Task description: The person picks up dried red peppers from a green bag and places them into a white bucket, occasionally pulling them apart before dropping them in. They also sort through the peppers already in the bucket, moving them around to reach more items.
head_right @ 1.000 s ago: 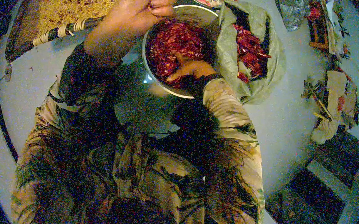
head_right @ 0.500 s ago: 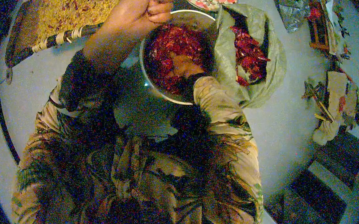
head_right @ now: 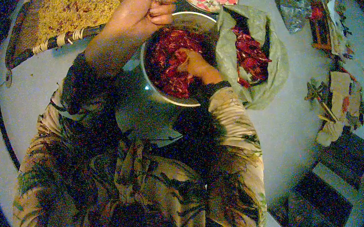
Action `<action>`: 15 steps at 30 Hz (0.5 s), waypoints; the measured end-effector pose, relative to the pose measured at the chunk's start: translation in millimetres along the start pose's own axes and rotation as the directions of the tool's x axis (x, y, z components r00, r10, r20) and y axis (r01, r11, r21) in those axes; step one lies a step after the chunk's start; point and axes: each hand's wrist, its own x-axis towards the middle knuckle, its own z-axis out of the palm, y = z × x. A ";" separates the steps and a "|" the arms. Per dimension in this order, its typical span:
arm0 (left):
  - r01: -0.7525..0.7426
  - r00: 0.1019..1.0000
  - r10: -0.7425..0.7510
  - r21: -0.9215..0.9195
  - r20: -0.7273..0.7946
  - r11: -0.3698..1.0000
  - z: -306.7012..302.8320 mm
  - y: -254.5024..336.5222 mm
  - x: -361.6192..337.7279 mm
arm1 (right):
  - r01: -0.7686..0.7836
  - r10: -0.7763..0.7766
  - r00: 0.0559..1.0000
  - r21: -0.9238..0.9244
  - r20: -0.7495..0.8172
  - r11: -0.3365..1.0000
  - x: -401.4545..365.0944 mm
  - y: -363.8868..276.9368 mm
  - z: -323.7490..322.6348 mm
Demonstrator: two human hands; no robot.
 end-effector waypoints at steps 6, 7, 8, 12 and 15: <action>-0.006 1.000 0.006 0.025 -0.001 1.000 2.3 -0.8 -4.5 | 0.277 -0.267 0.960 0.165 -0.080 0.947 -29.7 -17.1 -23.8; -0.012 1.000 0.012 0.023 0.003 1.000 2.4 -1.4 -5.2 | 0.268 -0.255 0.962 0.171 -0.097 0.948 -37.2 -24.9 -26.3; -0.013 1.000 0.013 0.008 -0.009 1.000 2.6 -2.8 -5.6 | 0.404 -0.381 0.908 0.126 -0.173 0.906 -37.1 -24.7 -27.7; -0.003 0.999 0.003 -0.019 -0.039 1.000 4.7 -5.2 -9.5 | 0.405 -0.337 0.899 0.240 -0.279 0.882 -53.0 -32.0 -44.2; -0.014 0.999 0.014 0.008 0.030 1.000 -11.0 -7.8 1.0 | 0.308 -0.197 0.926 0.342 -0.321 0.888 -59.9 -26.8 -58.5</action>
